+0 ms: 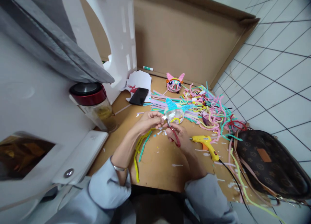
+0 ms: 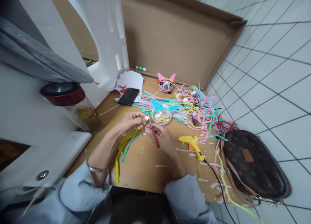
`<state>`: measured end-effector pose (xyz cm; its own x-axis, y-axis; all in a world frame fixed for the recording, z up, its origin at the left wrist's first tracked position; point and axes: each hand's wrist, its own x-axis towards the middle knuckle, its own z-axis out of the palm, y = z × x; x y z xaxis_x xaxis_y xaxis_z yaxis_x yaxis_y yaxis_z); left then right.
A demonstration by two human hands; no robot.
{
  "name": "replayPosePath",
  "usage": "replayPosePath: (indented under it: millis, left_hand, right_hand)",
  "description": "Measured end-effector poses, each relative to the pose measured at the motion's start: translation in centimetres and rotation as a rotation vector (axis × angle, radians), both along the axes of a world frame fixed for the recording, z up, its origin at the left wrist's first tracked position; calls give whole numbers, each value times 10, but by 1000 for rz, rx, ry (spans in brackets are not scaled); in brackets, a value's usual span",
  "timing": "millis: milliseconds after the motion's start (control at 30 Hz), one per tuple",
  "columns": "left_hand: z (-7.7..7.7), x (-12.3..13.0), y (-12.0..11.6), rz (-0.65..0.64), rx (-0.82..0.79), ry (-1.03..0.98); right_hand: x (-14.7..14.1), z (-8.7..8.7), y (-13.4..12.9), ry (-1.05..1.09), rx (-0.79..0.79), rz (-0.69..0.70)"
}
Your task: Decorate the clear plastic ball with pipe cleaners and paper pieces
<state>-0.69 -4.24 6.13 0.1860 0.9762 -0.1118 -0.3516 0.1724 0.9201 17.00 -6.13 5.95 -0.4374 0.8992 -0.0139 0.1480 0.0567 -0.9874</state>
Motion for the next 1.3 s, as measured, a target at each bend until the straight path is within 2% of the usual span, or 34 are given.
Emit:
replayPosePath:
  millis: [500,600,733,800,900,1033,1100,1200,1300]
  left_hand:
    - [0,0,-1,4,6,55]
    - [-1,0,-2,31,11,85]
    - [-1,-1,-2,28,31,156]
    - [1,-2,-2,59,17,159]
    - [5,-8,0,217,16,107]
    - [9,-20,5,520,80,-46]
    - [10,-24,7,598,108,-111]
    - [8,-21,7,573,116,-111]
    - [3,-9,5,474,123,-44]
  right_hand:
    - [-3,1,-3,27,-13,-25]
    - [-5,-2,-2,56,-7,-86]
    - [-7,-12,3,88,83,-172]
    - [-7,-18,5,72,109,-157]
    - [-6,-25,5,41,160,-123]
    - [-4,-23,1,-169,254,-80]
    - [-3,-18,-1,-358,277,-31]
    - [-2,-12,-3,-625,325,70]
    - [0,-14,-2,-727,403,119]
